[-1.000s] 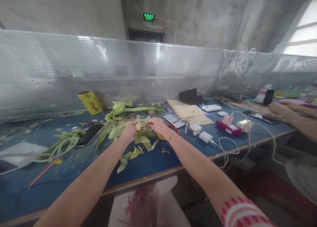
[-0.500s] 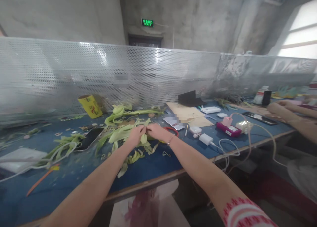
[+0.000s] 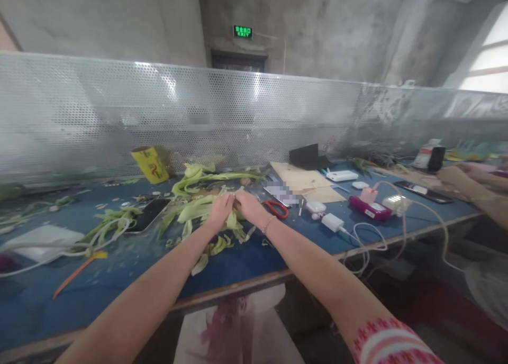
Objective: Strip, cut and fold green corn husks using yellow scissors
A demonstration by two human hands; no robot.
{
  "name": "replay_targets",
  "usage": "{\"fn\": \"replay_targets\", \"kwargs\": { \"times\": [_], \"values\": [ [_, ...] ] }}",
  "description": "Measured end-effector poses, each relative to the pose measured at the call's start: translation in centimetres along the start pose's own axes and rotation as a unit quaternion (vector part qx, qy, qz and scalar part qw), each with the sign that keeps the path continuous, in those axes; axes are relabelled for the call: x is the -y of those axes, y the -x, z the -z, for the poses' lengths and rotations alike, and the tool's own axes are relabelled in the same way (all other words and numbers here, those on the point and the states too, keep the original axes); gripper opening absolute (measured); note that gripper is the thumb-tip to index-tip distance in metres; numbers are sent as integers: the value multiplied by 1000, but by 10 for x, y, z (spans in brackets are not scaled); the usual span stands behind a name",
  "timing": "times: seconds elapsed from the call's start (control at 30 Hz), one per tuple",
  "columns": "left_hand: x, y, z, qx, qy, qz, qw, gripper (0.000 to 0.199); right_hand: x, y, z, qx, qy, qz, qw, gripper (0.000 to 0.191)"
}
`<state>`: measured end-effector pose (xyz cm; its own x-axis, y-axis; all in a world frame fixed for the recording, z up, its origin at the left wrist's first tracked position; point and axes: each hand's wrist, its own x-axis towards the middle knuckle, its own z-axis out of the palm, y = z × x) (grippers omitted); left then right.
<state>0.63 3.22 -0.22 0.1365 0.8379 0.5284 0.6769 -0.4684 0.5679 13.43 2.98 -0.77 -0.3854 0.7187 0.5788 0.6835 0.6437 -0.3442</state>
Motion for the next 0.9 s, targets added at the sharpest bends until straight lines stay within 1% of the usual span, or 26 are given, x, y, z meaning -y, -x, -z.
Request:
{"fn": "replay_targets", "kwargs": {
  "times": [0.1,0.2,0.3,0.37,0.43,0.53,0.6,0.77,0.9],
  "values": [
    [-2,2,2,-7,29,15,999,25,-3,-1,-3,-17,-32,9,999,21],
    [-4,3,5,-28,85,35,995,28,-7,-1,-2,-43,-72,30,996,26],
    [-1,4,5,-45,139,69,987,32,-8,-1,4,-85,-104,44,990,26],
    [1,4,3,-45,171,91,980,33,-6,0,7,-113,-118,58,985,24],
    [3,3,0,-46,221,121,967,32,-3,0,7,-124,-132,79,980,22],
    [5,4,-3,-72,298,159,939,31,1,0,5,-109,-146,102,978,23],
    [5,4,-2,-102,308,165,931,30,2,1,3,-95,-156,117,976,23],
    [11,2,2,-195,246,169,934,29,5,2,2,-63,-156,146,975,24],
    [18,-2,3,-224,220,172,934,27,10,2,1,-33,-152,170,973,24]
  ]
}}
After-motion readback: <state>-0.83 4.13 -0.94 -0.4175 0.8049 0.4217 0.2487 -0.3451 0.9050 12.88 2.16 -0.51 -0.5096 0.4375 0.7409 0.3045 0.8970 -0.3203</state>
